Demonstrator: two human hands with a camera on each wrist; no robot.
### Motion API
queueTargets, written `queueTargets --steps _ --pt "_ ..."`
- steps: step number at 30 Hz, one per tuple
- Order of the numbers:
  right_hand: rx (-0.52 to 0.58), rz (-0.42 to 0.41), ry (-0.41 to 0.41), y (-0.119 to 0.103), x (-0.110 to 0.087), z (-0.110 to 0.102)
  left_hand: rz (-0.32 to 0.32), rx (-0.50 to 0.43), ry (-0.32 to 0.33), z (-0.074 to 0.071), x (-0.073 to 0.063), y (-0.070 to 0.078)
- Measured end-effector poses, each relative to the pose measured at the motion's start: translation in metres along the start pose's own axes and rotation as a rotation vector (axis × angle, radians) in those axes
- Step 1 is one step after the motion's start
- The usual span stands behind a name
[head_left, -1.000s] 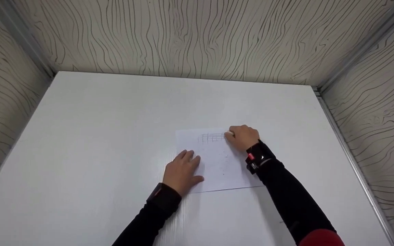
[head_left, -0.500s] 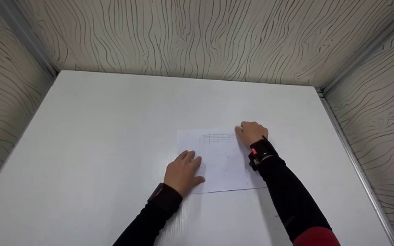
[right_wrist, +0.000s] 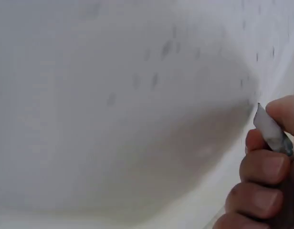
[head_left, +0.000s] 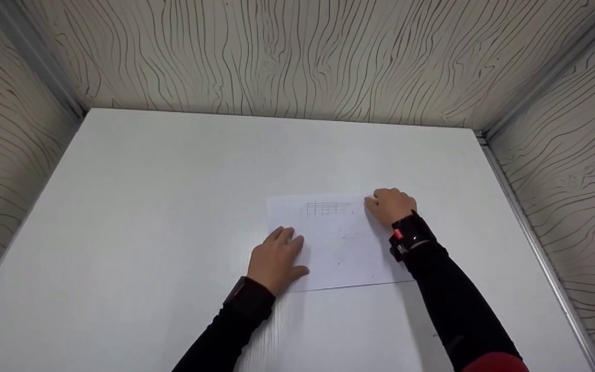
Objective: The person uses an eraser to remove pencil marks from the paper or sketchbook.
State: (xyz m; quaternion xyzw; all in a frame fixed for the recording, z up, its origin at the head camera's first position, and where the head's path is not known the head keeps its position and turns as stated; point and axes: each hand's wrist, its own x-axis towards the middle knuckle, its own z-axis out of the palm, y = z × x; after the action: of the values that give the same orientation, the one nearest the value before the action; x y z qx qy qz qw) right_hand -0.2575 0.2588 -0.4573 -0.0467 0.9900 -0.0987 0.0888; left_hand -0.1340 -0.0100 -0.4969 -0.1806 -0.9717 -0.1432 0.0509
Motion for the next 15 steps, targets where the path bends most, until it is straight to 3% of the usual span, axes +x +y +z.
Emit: queueTargets --steps 3,9,11,15 --pt "0.006 0.007 -0.002 -0.006 -0.003 0.0 -0.005 -0.019 0.003 0.0 -0.001 0.0" --pt "0.009 -0.1 -0.067 -0.031 -0.008 0.016 -0.007 -0.044 -0.01 -0.002 0.0 0.003" --pt "0.008 -0.097 -0.068 -0.026 -0.01 0.018 -0.004 -0.043 -0.011 -0.002 0.0 0.004" --pt "0.003 0.0 0.005 0.003 -0.014 0.011 -0.004 -0.045 -0.004 -0.004 0.0 0.004"
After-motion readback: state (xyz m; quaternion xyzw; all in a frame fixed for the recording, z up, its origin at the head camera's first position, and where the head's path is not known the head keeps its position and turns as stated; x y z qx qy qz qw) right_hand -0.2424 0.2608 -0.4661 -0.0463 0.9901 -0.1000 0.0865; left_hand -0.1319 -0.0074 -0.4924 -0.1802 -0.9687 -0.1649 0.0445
